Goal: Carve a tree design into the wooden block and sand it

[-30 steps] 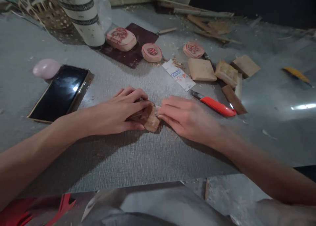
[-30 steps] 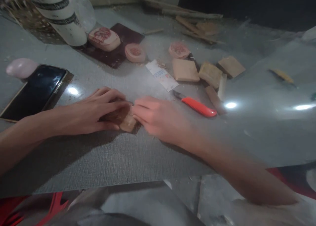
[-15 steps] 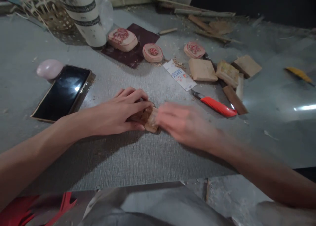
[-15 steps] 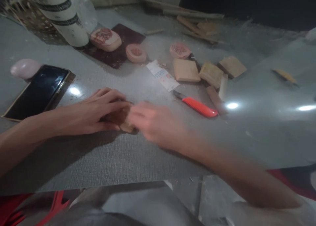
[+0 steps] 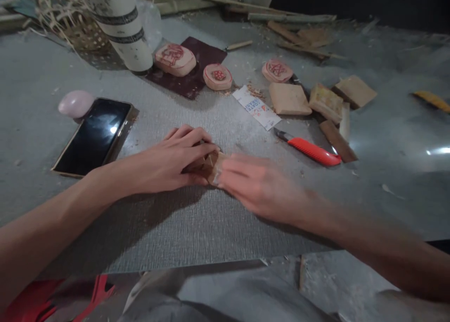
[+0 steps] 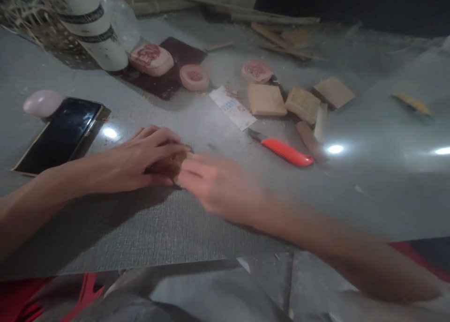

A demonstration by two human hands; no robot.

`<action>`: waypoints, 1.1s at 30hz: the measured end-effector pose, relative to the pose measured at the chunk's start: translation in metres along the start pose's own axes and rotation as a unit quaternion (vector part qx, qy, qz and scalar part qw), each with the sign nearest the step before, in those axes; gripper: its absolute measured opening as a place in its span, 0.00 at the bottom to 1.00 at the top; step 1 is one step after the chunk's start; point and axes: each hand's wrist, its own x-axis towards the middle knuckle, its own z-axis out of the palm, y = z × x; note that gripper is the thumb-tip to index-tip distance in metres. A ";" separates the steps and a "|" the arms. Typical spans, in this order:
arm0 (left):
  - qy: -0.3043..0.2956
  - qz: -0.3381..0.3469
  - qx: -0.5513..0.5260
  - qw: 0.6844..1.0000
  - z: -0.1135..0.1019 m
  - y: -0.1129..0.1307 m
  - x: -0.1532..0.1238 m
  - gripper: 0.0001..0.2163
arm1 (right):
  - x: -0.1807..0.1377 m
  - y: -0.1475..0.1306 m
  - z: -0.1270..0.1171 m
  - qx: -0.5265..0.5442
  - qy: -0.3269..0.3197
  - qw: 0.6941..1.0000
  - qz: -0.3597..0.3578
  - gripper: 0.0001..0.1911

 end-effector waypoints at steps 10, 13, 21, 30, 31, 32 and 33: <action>-0.003 -0.006 -0.001 1.000 -0.002 0.001 0.001 0.25 | 0.001 -0.002 0.001 -0.010 0.028 1.000 0.009 0.12; -0.004 -0.008 0.000 1.000 -0.002 0.000 0.001 0.25 | 0.001 -0.002 0.002 -0.003 0.020 1.000 -0.023 0.12; -0.011 -0.025 0.005 1.000 -0.005 0.004 0.002 0.26 | -0.003 -0.002 0.004 -0.019 0.028 0.999 -0.005 0.12; -0.017 -0.046 -0.001 0.999 -0.008 0.007 0.002 0.26 | 0.000 0.000 0.005 -0.004 0.044 0.999 -0.032 0.13; -0.021 -0.038 -0.001 0.999 -0.007 0.006 0.002 0.26 | 0.001 0.000 0.005 -0.008 0.049 0.998 -0.039 0.13; -0.010 -0.025 0.000 1.000 -0.006 0.005 0.002 0.26 | 0.001 0.001 0.005 -0.008 0.049 0.998 -0.027 0.12; -0.005 -0.017 0.003 1.000 -0.005 0.004 0.001 0.26 | 0.002 0.001 0.005 -0.012 0.053 0.998 -0.012 0.12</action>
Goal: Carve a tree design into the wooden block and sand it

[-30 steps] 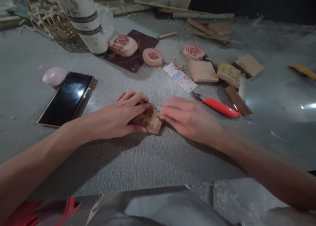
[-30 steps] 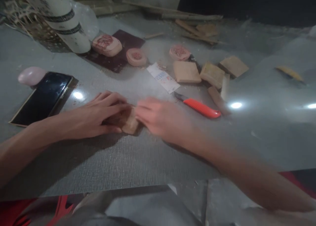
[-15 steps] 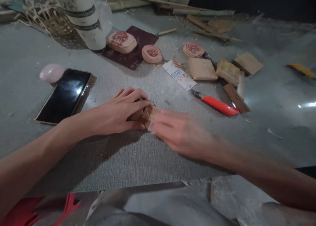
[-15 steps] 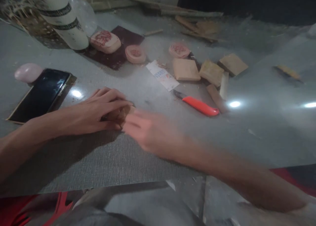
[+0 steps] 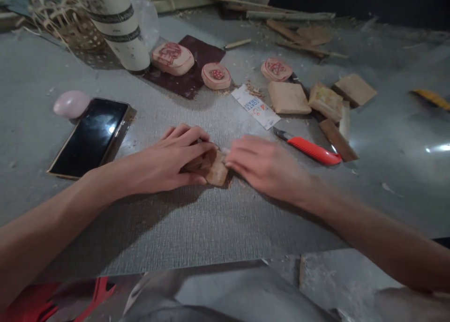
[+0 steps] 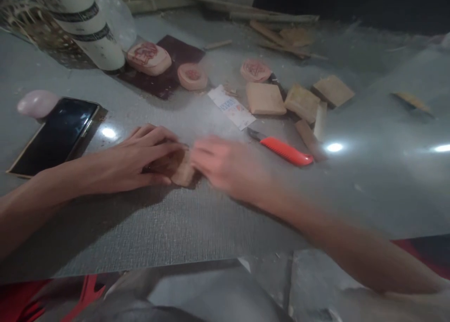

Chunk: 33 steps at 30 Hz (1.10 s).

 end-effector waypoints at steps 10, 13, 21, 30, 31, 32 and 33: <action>0.002 -0.003 0.002 1.000 0.003 -0.003 0.000 0.26 | 0.002 -0.002 -0.004 -0.016 -0.014 0.999 -0.030 0.14; -0.001 -0.008 0.000 1.000 0.001 -0.001 0.000 0.26 | 0.002 -0.001 -0.003 -0.031 -0.002 0.999 -0.012 0.13; 0.001 -0.021 -0.015 1.000 0.001 0.000 0.000 0.24 | 0.000 -0.002 0.000 -0.043 0.008 0.998 -0.042 0.12; 0.041 -0.041 0.049 0.997 0.005 -0.007 0.004 0.24 | -0.002 -0.008 0.005 -0.013 0.030 0.998 -0.061 0.14; 0.024 -0.051 0.050 0.997 0.005 -0.009 0.004 0.24 | -0.004 -0.006 0.003 -0.006 0.040 0.998 -0.054 0.13; 0.037 -0.046 0.046 0.997 0.005 -0.010 0.005 0.24 | -0.005 -0.003 0.002 -0.001 0.053 0.998 -0.045 0.12; 0.041 -0.043 0.044 0.997 0.006 -0.011 0.005 0.25 | -0.006 0.002 0.000 -0.001 0.068 0.997 -0.033 0.11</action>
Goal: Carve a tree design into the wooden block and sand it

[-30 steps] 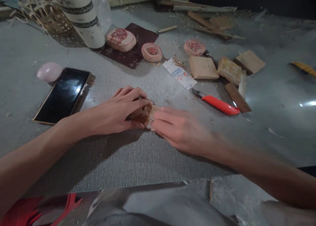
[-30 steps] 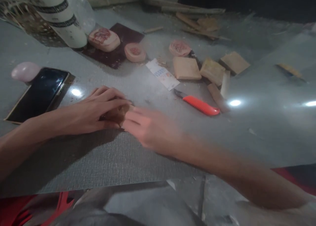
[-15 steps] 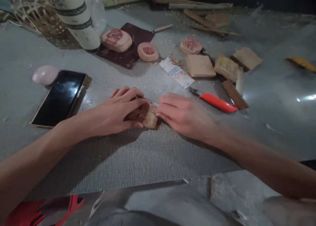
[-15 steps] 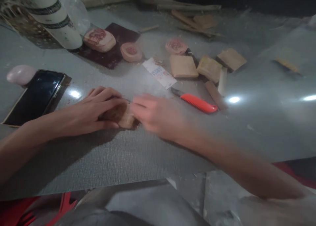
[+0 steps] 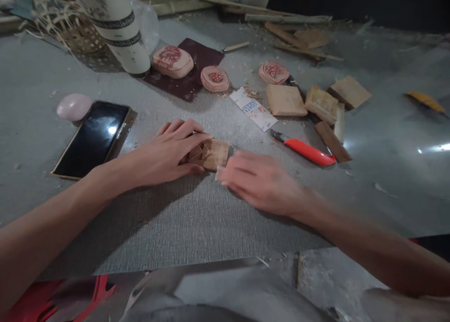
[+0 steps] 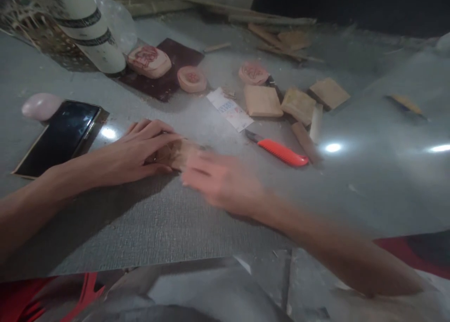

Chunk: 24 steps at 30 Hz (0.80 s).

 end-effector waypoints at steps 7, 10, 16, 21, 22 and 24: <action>0.050 -0.011 -0.033 0.998 0.002 0.005 -0.003 0.27 | 0.001 0.040 -0.008 0.180 0.188 0.936 0.236 0.09; 0.057 -0.004 -0.019 0.998 0.003 0.008 -0.006 0.31 | -0.001 0.043 -0.005 0.273 0.193 0.891 0.308 0.12; 0.042 0.049 -0.003 0.998 0.005 0.007 -0.012 0.25 | -0.002 0.040 -0.004 0.372 0.188 0.835 0.359 0.17; 0.066 0.081 -0.037 0.994 0.005 0.003 -0.014 0.16 | -0.001 0.040 -0.004 0.403 0.189 0.813 0.377 0.17; 0.073 0.088 -0.038 0.993 0.005 0.003 -0.015 0.15 | 0.000 0.040 -0.004 0.409 0.190 0.808 0.378 0.18; 0.083 0.102 -0.036 0.991 0.004 0.003 -0.016 0.14 | 0.000 0.040 -0.005 0.431 0.196 0.794 0.382 0.19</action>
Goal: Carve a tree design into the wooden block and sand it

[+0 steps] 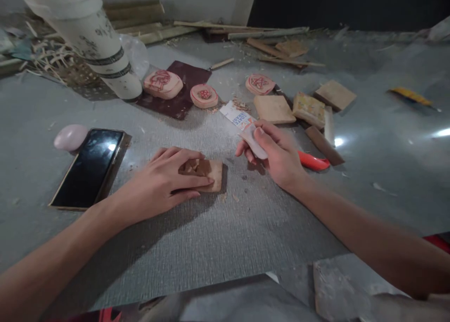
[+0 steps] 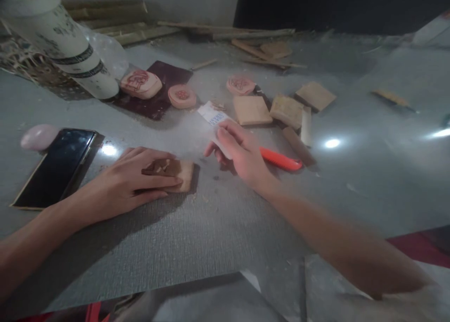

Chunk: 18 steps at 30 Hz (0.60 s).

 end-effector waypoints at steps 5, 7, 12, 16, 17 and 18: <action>-0.003 -0.010 0.000 1.000 -0.005 0.004 0.001 0.17 | 0.000 -0.004 0.004 0.080 0.003 0.996 0.043 0.20; -0.007 -0.026 0.005 1.000 -0.006 0.004 0.002 0.22 | -0.001 -0.007 0.006 0.108 -0.003 0.992 0.066 0.21; -0.016 -0.040 0.014 0.999 -0.006 -0.002 0.002 0.25 | -0.005 -0.014 0.012 0.172 -0.040 0.975 0.132 0.21; -0.013 -0.046 0.013 0.999 -0.005 -0.004 0.004 0.26 | -0.008 -0.013 0.012 0.171 -0.069 0.973 0.137 0.22; -0.014 -0.049 0.011 0.999 -0.005 -0.004 0.005 0.26 | -0.009 -0.012 0.012 0.169 -0.074 0.974 0.133 0.22; -0.014 -0.051 0.007 0.999 -0.005 -0.004 0.007 0.26 | -0.009 -0.011 0.011 0.165 -0.079 0.975 0.127 0.22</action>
